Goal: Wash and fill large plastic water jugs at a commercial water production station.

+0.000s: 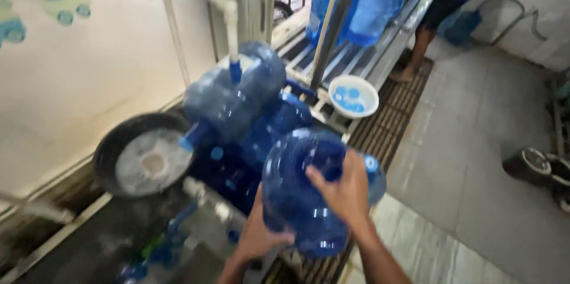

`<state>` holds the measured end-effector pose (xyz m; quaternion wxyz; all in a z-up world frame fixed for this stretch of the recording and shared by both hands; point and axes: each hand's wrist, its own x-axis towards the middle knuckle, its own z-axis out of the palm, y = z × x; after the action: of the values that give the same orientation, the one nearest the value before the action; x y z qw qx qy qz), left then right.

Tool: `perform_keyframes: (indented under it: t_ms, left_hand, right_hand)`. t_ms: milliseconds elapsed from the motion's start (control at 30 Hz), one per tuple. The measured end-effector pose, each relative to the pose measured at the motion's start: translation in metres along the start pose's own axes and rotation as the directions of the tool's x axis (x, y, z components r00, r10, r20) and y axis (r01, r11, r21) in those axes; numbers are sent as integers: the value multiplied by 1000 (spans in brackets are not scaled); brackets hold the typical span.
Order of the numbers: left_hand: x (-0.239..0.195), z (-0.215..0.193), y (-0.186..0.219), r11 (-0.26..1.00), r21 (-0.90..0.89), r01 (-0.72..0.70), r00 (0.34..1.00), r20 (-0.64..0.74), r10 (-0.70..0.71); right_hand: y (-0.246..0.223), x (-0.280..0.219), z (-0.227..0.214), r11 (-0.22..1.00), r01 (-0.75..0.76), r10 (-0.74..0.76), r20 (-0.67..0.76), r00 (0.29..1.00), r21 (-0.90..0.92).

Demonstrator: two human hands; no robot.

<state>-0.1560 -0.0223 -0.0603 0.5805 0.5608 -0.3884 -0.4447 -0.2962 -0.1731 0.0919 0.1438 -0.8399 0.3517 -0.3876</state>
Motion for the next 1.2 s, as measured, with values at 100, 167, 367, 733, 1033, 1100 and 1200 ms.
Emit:
perform_keyframes:
  t_ms: [100, 167, 367, 733, 1033, 1100, 1200]
  left_hand:
    - [17, 1, -19, 950, 252, -187, 965, -133, 225]
    - [28, 10, 2, 959, 251, -129, 972, -158, 173]
    - [89, 18, 10, 969, 244, 31, 981, -194, 17]
    - [217, 43, 83, 959, 272, 78, 987, -156, -36]
    - [403, 73, 110, 777, 533, -333, 886, -105, 452]
    - [442, 79, 111, 794, 521, -313, 924, -27, 382]
    - [485, 95, 128, 937, 239, -254, 963, -33, 269]
  right_hand:
    - [4, 14, -4, 996, -1, -1, 27, 1000, 84]
    - [15, 29, -4, 994, -26, 20, 57, 998, 105]
    - [54, 86, 0, 989, -40, 22, 124, 992, 143]
    - [141, 200, -14, 958, -233, 212, 134, 968, 170]
    - [199, 306, -43, 957, 128, -65, -237, 969, 261]
    - [221, 323, -26, 962, 232, -162, -377, 912, 148]
    - [254, 356, 8, 957, 276, -211, -443, 871, 88]
